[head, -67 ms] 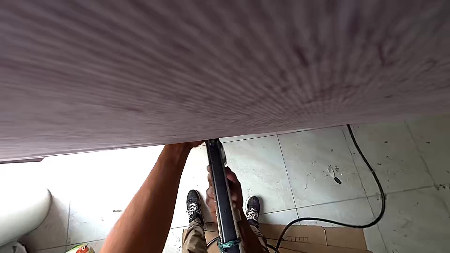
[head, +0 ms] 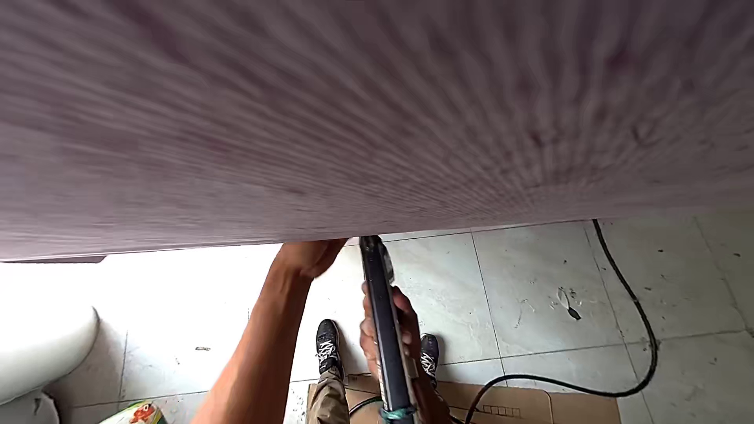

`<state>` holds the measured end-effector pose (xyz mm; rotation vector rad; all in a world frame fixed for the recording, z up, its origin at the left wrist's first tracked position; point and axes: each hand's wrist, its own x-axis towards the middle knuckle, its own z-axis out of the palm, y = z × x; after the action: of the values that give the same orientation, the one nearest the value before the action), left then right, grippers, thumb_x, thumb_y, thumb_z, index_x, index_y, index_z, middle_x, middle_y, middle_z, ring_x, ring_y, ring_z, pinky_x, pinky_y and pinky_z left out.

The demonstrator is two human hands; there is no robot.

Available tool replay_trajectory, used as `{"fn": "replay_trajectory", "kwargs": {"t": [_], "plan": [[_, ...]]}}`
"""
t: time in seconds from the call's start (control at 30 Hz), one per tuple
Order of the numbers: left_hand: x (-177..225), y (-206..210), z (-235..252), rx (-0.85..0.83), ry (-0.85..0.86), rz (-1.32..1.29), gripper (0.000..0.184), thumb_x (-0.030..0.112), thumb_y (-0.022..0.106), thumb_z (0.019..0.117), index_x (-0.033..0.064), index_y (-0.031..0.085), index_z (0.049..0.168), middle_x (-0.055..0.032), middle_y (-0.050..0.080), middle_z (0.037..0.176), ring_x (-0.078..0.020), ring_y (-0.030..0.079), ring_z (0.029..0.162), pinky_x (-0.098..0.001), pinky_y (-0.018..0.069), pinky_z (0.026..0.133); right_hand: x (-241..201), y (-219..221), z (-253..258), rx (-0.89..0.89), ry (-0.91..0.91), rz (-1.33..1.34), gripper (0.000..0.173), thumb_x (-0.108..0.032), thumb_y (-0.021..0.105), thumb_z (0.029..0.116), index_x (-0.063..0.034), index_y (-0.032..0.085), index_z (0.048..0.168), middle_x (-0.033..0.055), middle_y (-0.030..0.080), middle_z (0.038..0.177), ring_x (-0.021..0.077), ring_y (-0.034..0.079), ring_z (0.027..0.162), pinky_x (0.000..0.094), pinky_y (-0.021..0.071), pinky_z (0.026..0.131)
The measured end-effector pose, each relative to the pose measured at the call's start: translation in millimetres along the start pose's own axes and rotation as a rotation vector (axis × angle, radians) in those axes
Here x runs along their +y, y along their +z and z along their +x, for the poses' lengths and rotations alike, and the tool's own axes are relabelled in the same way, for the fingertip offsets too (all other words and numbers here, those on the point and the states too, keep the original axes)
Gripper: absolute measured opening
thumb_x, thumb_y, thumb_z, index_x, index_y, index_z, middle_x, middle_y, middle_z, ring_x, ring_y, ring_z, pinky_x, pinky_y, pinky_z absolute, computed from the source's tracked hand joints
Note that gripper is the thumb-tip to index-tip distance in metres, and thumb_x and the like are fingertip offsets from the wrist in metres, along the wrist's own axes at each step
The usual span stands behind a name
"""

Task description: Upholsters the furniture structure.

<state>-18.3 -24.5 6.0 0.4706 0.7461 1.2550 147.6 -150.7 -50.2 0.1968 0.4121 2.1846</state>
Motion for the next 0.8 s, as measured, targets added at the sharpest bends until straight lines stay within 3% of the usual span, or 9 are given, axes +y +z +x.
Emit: {"fn": "replay_trajectory", "kwargs": {"t": [0.03,0.1,0.13,0.17,0.2,0.5,0.6,0.77,0.8], "plan": [[4.8,3.3,-15.2,0.095,0.028,-0.134,0.024,0.001,0.071,0.0856,0.0061,0.068,0.108,-0.0142,0.073,0.107,-0.0263,0.072,0.101,-0.0476,0.0587,0.095,-0.1,1.2,-8.7,0.027,-0.034,-0.035,0.041,-0.039,0.052,0.1038,-0.0055,0.067,0.122,-0.0013,0.068,0.072,0.0072,0.068,0.056,0.0191,0.0557,0.052],[1.5,12.3,-25.0,0.328,0.105,-0.272,0.031,-0.012,0.066,0.0722,0.0047,0.066,0.098,-0.0158,0.072,0.095,-0.0277,0.073,0.085,-0.0485,0.062,0.083,-4.2,-5.2,-24.5,0.029,-0.065,-0.009,0.038,-0.035,0.051,0.1051,-0.0047,0.062,0.124,0.0007,0.068,0.076,0.0096,0.068,0.058,0.0213,0.0576,0.054],[-7.0,14.2,-21.2,0.392,0.147,-0.278,0.027,-0.009,0.061,0.0768,0.0075,0.064,0.098,-0.0123,0.071,0.09,-0.023,0.071,0.079,-0.0434,0.0616,0.075,-5.5,-10.4,-31.8,0.017,-0.066,0.049,0.037,-0.033,0.052,0.1049,-0.0037,0.061,0.124,0.0019,0.069,0.077,0.0108,0.069,0.059,0.0221,0.0586,0.056],[-14.0,11.8,-15.7,0.382,0.196,-0.287,0.019,-0.001,0.06,0.0898,0.0098,0.062,0.105,-0.0111,0.071,0.096,-0.022,0.071,0.086,-0.0434,0.0612,0.08,-5.5,-15.2,-34.3,-0.013,-0.075,0.13,0.035,-0.03,0.052,0.1044,-0.0014,0.059,0.125,0.0045,0.07,0.081,0.0126,0.07,0.061,0.0231,0.0591,0.059],[-16.3,10.5,-4.4,0.376,0.245,-0.33,0.015,0.006,0.061,0.0938,0.0099,0.065,0.107,-0.0117,0.072,0.097,-0.0226,0.072,0.089,-0.0443,0.0612,0.082,-6.5,-16.6,-29.1,-0.045,-0.089,0.182,0.034,-0.026,0.052,0.1039,0.0,0.057,0.126,0.0062,0.069,0.085,0.0129,0.069,0.062,0.0224,0.0591,0.061],[11.4,-21.1,4.8,0.207,0.225,0.046,0.027,-0.008,0.058,0.0908,0.0153,0.07,0.098,0.0012,0.075,0.089,-0.0084,0.072,0.085,-0.0284,0.0614,0.081,32.4,-39.0,33.0,-0.142,-0.024,0.14,0.037,-0.03,0.051,0.1041,-0.0033,0.058,0.129,0.003,0.069,0.08,0.012,0.069,0.061,0.0223,0.0585,0.06],[23.6,-38.9,5.1,0.134,0.157,0.092,0.031,-0.011,0.058,0.088,0.0169,0.071,0.091,0.0042,0.075,0.084,-0.0046,0.071,0.081,-0.0234,0.0609,0.077,52.9,-49.1,43.0,-0.098,-0.03,0.169,0.032,-0.031,0.05,0.1045,-0.005,0.056,0.122,0.0016,0.066,0.08,0.0113,0.069,0.06,0.0211,0.0577,0.057],[52.0,-64.6,-2.3,0.081,-0.046,-0.04,0.034,-0.003,0.036,0.1011,0.0106,0.064,0.088,-0.0015,0.07,0.076,-0.0062,0.068,0.072,-0.0225,0.0586,0.071,80.9,-49.9,70.4,-0.058,0.036,0.124,0.035,-0.036,0.054,0.1026,-0.0072,0.061,0.121,0.0011,0.068,0.078,0.0108,0.068,0.058,0.0205,0.0566,0.054],[51.3,-78.1,-5.3,0.045,-0.046,-0.055,0.034,0.003,0.033,0.1042,0.0078,0.065,0.093,-0.0037,0.072,0.08,-0.0075,0.07,0.075,-0.0239,0.0592,0.073,88.7,-39.5,76.2,-0.006,0.042,0.112,0.034,-0.037,0.055,0.1021,-0.0072,0.066,0.115,0.0011,0.069,0.076,0.0092,0.068,0.057,0.0185,0.0557,0.053]]}}
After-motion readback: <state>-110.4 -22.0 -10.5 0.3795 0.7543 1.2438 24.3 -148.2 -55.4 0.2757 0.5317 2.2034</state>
